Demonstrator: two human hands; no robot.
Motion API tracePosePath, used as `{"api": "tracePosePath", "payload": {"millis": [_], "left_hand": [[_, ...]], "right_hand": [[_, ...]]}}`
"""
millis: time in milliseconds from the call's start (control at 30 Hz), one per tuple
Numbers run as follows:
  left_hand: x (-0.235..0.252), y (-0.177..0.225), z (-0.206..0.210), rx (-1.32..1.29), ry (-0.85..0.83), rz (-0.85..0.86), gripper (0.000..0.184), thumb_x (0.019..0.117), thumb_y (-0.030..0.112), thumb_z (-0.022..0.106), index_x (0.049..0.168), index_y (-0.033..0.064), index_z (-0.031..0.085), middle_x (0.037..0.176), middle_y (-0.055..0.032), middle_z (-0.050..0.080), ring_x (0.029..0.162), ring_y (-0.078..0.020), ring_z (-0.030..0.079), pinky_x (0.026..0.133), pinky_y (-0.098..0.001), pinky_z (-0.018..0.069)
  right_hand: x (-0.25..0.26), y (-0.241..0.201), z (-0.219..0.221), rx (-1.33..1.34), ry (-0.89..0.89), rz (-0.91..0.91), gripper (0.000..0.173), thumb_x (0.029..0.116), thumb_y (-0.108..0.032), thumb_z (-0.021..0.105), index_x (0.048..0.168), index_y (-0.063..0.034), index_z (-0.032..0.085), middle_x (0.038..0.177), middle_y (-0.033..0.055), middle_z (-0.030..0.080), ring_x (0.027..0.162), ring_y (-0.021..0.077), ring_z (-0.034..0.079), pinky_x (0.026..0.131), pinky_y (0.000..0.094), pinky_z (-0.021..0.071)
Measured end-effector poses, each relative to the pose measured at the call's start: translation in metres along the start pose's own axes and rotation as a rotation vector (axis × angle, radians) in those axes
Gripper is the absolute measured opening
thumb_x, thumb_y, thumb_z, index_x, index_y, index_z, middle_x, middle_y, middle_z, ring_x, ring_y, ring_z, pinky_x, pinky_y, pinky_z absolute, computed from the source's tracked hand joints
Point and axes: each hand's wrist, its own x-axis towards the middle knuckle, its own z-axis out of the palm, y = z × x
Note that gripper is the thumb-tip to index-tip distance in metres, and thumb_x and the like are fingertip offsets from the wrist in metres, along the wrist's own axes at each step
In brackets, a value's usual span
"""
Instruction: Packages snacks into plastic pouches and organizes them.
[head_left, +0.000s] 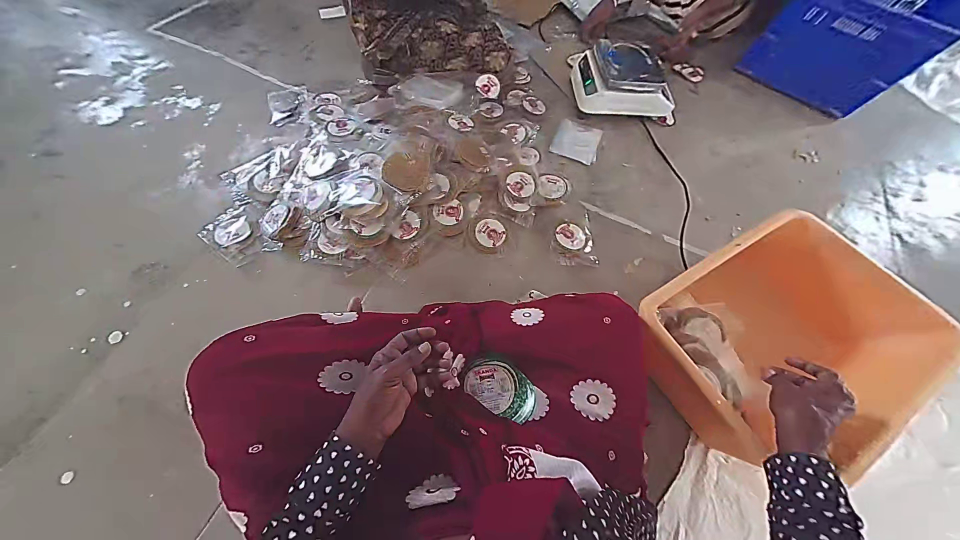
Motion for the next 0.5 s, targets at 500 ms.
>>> {"api": "tracePosePath", "payload": {"millis": [500], "left_hand": [[0.069,0.008,-0.031,0.159,0.122,0.066,0.027,0.1029,0.000,0.047,0.129,-0.0051,0.052,0.105,-0.0171,0.071,0.084,-0.0240,0.073,0.073,-0.0370,0.0625]], "right_hand": [[-0.046,-0.338,0.266,-0.239,-0.851,-0.501,0.064,0.0986,-0.039,0.068,0.138,0.0098,0.053,0.132,0.0319,0.061,0.126,0.0447,0.059,0.108,0.0590,0.0438]]}}
